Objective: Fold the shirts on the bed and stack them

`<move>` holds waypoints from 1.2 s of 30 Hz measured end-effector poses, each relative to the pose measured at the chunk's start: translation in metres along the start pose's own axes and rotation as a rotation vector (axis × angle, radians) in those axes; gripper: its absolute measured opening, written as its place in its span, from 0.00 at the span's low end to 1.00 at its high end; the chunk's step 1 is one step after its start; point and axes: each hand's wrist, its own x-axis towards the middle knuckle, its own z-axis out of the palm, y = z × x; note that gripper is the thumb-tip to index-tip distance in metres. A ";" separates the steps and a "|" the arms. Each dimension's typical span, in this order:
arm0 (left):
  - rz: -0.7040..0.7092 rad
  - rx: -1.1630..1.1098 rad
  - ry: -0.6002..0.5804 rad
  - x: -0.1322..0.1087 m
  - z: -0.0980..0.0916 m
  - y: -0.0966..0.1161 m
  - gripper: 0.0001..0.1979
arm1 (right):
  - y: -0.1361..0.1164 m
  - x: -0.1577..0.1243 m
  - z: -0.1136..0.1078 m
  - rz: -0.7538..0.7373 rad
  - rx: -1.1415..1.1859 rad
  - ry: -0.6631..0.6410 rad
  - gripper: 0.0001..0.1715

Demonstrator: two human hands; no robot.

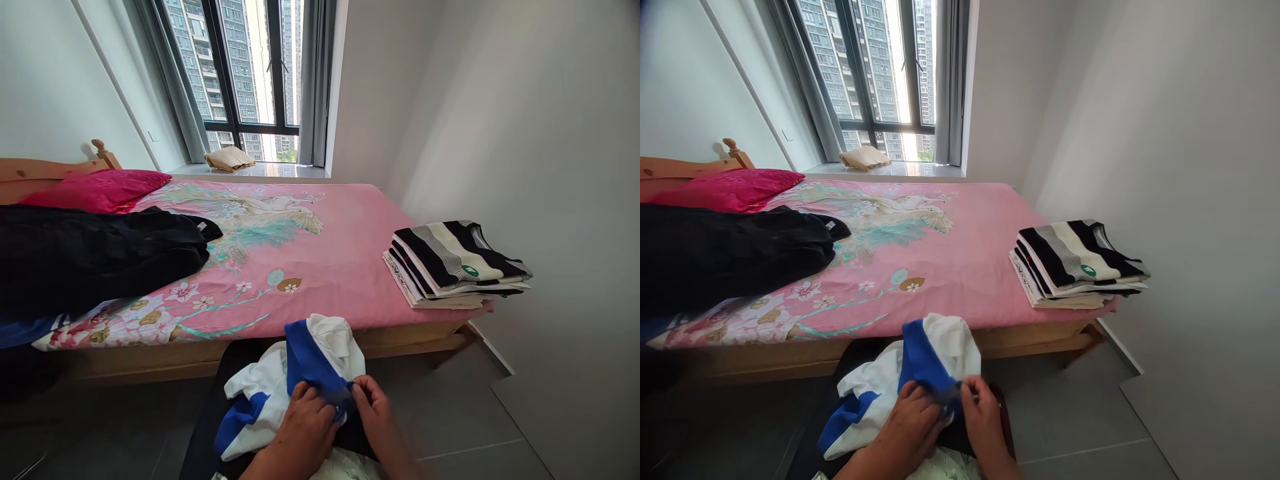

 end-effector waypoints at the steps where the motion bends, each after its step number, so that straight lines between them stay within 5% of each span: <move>1: -0.038 -0.033 0.012 0.001 -0.002 -0.001 0.06 | 0.000 0.001 0.001 0.038 0.081 -0.019 0.17; 4: -0.147 -0.146 0.044 0.006 -0.009 -0.004 0.08 | -0.005 0.001 0.001 0.068 0.174 -0.109 0.18; 11: -0.324 -0.441 0.002 0.017 -0.014 -0.007 0.13 | -0.033 -0.005 0.001 -0.155 -0.062 -0.107 0.04; 17: -0.453 -0.675 -0.146 0.018 -0.018 -0.007 0.14 | -0.044 -0.008 0.003 -0.130 0.004 -0.182 0.06; 36: -0.329 -0.328 -0.049 0.012 -0.019 0.001 0.11 | -0.033 -0.006 -0.003 0.144 0.364 -0.258 0.24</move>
